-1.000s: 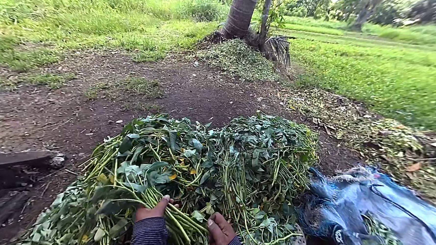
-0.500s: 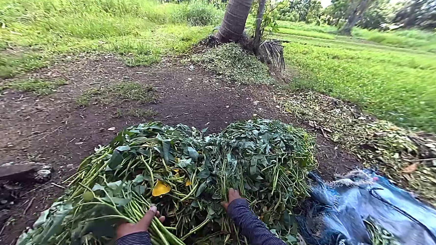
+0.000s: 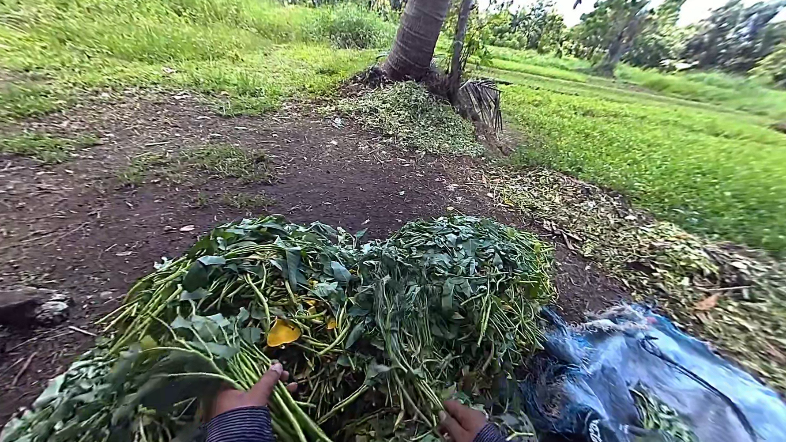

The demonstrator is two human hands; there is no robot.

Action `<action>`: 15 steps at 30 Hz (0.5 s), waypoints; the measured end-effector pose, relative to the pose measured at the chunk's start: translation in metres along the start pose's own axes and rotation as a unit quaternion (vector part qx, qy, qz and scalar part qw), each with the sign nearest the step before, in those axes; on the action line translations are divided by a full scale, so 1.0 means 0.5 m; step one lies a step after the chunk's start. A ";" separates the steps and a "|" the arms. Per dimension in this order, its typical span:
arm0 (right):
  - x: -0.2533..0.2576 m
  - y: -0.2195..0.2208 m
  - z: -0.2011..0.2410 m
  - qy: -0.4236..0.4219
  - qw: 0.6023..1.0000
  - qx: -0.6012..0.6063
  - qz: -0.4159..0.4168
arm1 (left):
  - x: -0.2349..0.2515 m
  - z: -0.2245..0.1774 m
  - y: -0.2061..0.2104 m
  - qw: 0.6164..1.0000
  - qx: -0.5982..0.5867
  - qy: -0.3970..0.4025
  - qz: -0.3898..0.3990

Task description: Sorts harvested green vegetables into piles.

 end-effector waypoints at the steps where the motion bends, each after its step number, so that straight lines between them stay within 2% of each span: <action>1: -0.006 0.002 -0.019 0.014 1.000 -0.006 0.000 | 0.001 0.004 0.000 1.000 0.007 -0.003 0.003; 7: -0.059 -0.005 -0.054 -0.024 0.999 -0.046 -0.002 | -0.019 0.012 0.011 0.996 0.042 -0.045 0.065; 9: -0.065 -0.003 -0.068 -0.021 0.990 -0.135 0.028 | -0.027 0.017 0.023 0.993 0.062 -0.059 0.087; 11: -0.048 -0.006 -0.081 -0.012 0.964 -0.265 0.032 | -0.031 0.026 0.034 0.989 0.083 -0.069 0.106; 13: -0.030 -0.013 -0.051 -0.051 0.951 -0.301 -0.039 | -0.031 0.039 0.043 0.987 0.087 -0.070 0.114; 15: 0.004 0.002 0.004 -0.188 0.950 -0.204 -0.146 | -0.028 0.049 0.050 0.987 0.091 -0.062 0.117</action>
Point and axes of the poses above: each hand's wrist, its own x-axis towards the middle knuckle, its own y-axis out of the palm, z = x × y, the point moved 2 cm from there along x, towards the middle knuckle, and after that the axes turned 1 degree about -y, right-handed, at the moved point
